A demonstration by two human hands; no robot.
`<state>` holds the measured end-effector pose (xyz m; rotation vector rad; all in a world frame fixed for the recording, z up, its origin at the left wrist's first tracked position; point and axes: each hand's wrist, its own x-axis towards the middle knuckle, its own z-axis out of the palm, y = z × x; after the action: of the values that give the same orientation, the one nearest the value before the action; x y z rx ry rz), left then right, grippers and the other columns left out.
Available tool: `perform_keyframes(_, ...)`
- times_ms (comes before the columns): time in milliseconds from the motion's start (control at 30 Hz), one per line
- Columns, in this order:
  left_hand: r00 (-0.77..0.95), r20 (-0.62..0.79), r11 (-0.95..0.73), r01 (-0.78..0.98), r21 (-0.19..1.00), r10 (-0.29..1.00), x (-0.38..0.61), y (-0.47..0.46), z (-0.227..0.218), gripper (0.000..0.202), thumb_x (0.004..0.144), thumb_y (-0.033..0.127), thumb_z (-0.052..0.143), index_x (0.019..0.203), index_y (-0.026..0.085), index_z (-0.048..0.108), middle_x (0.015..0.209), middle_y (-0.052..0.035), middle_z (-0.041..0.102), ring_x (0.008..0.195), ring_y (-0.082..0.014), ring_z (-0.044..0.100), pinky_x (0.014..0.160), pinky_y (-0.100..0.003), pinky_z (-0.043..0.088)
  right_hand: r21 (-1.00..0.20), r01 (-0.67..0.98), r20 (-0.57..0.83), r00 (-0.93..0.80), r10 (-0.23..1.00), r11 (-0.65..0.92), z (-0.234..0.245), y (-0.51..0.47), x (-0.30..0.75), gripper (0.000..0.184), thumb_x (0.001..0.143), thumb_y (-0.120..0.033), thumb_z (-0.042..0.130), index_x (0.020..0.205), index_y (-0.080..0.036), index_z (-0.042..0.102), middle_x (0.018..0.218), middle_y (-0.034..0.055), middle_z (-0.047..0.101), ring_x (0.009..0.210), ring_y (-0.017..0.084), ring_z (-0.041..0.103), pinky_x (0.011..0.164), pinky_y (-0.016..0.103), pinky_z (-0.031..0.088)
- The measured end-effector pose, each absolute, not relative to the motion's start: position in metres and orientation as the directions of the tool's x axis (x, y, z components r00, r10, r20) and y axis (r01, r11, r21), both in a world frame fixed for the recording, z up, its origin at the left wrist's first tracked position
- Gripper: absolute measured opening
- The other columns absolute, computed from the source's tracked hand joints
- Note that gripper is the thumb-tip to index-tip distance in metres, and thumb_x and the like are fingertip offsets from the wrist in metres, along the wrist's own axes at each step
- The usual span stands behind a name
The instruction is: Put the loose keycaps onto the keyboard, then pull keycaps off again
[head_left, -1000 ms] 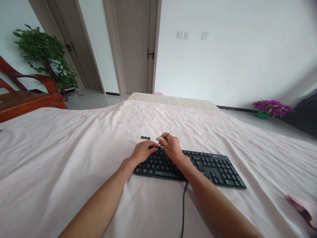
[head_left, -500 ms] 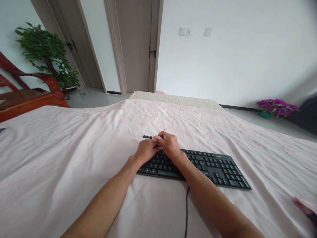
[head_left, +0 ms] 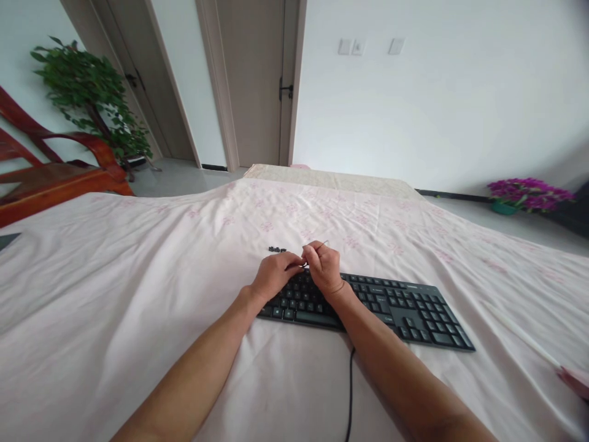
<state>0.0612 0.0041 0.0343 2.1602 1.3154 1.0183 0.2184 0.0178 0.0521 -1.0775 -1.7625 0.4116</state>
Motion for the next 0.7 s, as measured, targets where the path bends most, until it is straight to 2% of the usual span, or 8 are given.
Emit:
perform_keyframes(100,0.316,0.331,-0.448,0.456,0.769,0.889,0.061,0.01,0.031,0.016,0.078,0.02,0.064,0.094,0.022,0.068,0.091,0.0,0.071,0.084,-0.0147,0.065,0.079,-0.026,0.05,-0.775,0.395,0.513,-0.065,0.856,0.494,0.053,0.02,0.22,0.042,0.094,-0.046,0.037,0.068,-0.019,0.058,0.059,0.0003,0.061,0.056,0.013,0.058,0.061,0.024,0.045)
perform_keyframes(167,0.323,0.312,-0.432,0.428,0.794,0.894,0.061,0.012,0.029,0.018,0.076,0.016,0.064,0.093,0.021,0.069,0.091,-0.0004,0.071,0.084,-0.0143,0.065,0.079,-0.026,0.05,-0.781,0.38,0.51,-0.068,0.857,0.495,0.054,0.018,0.221,0.045,0.096,-0.045,0.033,0.067,-0.019,0.057,0.059,0.0001,0.06,0.055,0.012,0.057,0.061,0.023,0.045)
perform_keyframes(300,0.298,0.317,-0.428,0.475,0.769,0.9,0.061,0.011,0.028,0.025,0.075,0.015,0.063,0.099,0.023,0.068,0.094,-0.0003,0.07,0.086,-0.0144,0.064,0.078,-0.026,0.05,-0.723,0.439,0.562,-0.075,0.824,0.534,0.06,0.012,0.224,0.05,0.098,-0.042,0.025,0.069,-0.02,0.058,0.06,0.0002,0.059,0.058,0.012,0.056,0.064,0.024,0.044)
perform_keyframes(433,0.27,0.305,-0.406,0.567,0.717,0.913,0.059,0.009,0.032,0.022,0.074,0.026,0.068,0.096,0.024,0.07,0.094,-0.0008,0.07,0.089,-0.0178,0.063,0.079,-0.029,0.049,-0.584,0.624,0.589,-0.115,0.8,0.519,0.076,0.012,0.228,0.049,0.099,-0.04,0.022,0.084,-0.021,0.065,0.062,0.0014,0.06,0.072,0.015,0.059,0.074,0.025,0.042)
perform_keyframes(567,0.256,0.257,-0.356,0.503,0.788,0.932,0.058,0.009,0.037,0.019,0.08,0.036,0.061,0.089,0.024,0.072,0.091,-0.0009,0.071,0.087,-0.0185,0.064,0.081,-0.029,0.048,-0.513,0.732,0.408,-0.252,0.878,0.448,0.09,0.02,0.233,0.038,0.098,-0.036,0.03,0.106,-0.023,0.064,0.07,0.0002,0.065,0.074,0.015,0.061,0.071,0.023,0.041)
perform_keyframes(700,0.065,0.272,-0.277,0.342,0.898,0.96,0.054,0.011,0.04,0.033,0.085,0.044,0.05,0.087,0.019,0.072,0.088,-0.0041,0.072,0.086,-0.019,0.065,0.081,-0.03,0.048,-0.441,0.786,0.273,-0.342,0.899,0.433,0.09,0.023,0.239,0.028,0.094,-0.034,0.043,0.098,-0.023,0.069,0.084,0.0015,0.07,0.078,0.015,0.063,0.067,0.023,0.04)
